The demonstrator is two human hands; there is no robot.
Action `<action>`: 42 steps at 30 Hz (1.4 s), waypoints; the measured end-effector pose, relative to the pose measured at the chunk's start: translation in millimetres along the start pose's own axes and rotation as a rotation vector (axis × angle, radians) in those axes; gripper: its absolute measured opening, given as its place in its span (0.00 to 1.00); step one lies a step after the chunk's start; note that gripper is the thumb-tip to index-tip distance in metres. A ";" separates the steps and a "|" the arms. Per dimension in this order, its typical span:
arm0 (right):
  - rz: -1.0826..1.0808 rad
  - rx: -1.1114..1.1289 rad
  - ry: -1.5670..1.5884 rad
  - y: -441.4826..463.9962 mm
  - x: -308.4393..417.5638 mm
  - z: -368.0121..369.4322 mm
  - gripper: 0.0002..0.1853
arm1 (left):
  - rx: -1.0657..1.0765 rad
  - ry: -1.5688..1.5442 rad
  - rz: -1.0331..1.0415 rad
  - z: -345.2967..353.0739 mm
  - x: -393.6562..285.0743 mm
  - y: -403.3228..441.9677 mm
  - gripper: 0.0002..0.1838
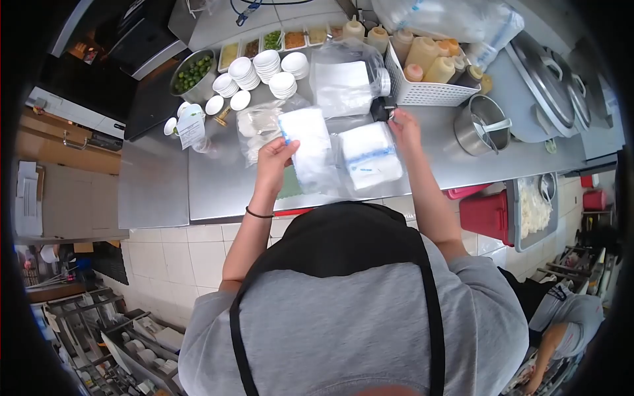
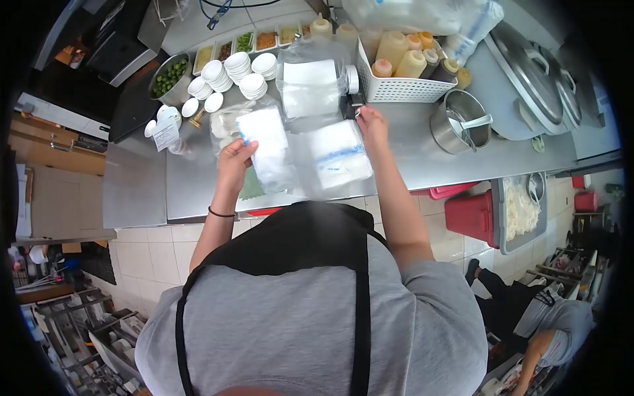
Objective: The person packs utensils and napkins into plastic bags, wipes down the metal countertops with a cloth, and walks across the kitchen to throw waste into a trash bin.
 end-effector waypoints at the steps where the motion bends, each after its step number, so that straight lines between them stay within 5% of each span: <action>1: -0.054 0.002 0.105 -4.5 -3.3 -3.7 0.08 | 0.001 -0.001 -0.002 -0.3 0.4 0.9 0.05; 11: 0.313 0.106 -0.096 8.5 -49.0 -11.1 0.05 | -0.075 -0.229 0.059 1.2 -20.9 3.8 0.08; 14: 0.211 0.083 -0.193 -28.1 -27.6 13.3 0.05 | -0.111 -0.222 0.066 1.5 -19.2 6.5 0.07; 21: -0.033 0.497 -0.486 -114.1 -2.3 159.4 0.13 | -0.142 -0.097 0.169 18.1 -12.3 7.0 0.06; 29: -0.062 0.553 -0.879 -108.9 -24.1 175.2 0.23 | -0.103 -0.105 0.163 1.8 -7.1 -5.5 0.04; 35: -0.139 0.676 -1.089 -104.7 -59.8 154.5 0.23 | -0.273 -0.302 0.166 -45.6 -14.4 -18.7 0.05; 41: -0.185 0.619 -1.012 -92.2 -39.1 129.4 0.15 | -0.601 0.557 0.379 -165.4 0.9 -26.5 0.08; 42: -0.255 0.591 -1.004 -86.7 -31.2 129.4 0.14 | -0.716 0.889 0.368 -170.7 -9.7 -32.5 0.10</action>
Point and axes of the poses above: each hand's wrist, its own y-axis towards the middle knuckle, its own z-axis out of the palm, x = y × z, the point moved 6 cm from there along y, towards the middle knuckle, and after that the axes turned 5 degrees about y, right-handed, at the moved point
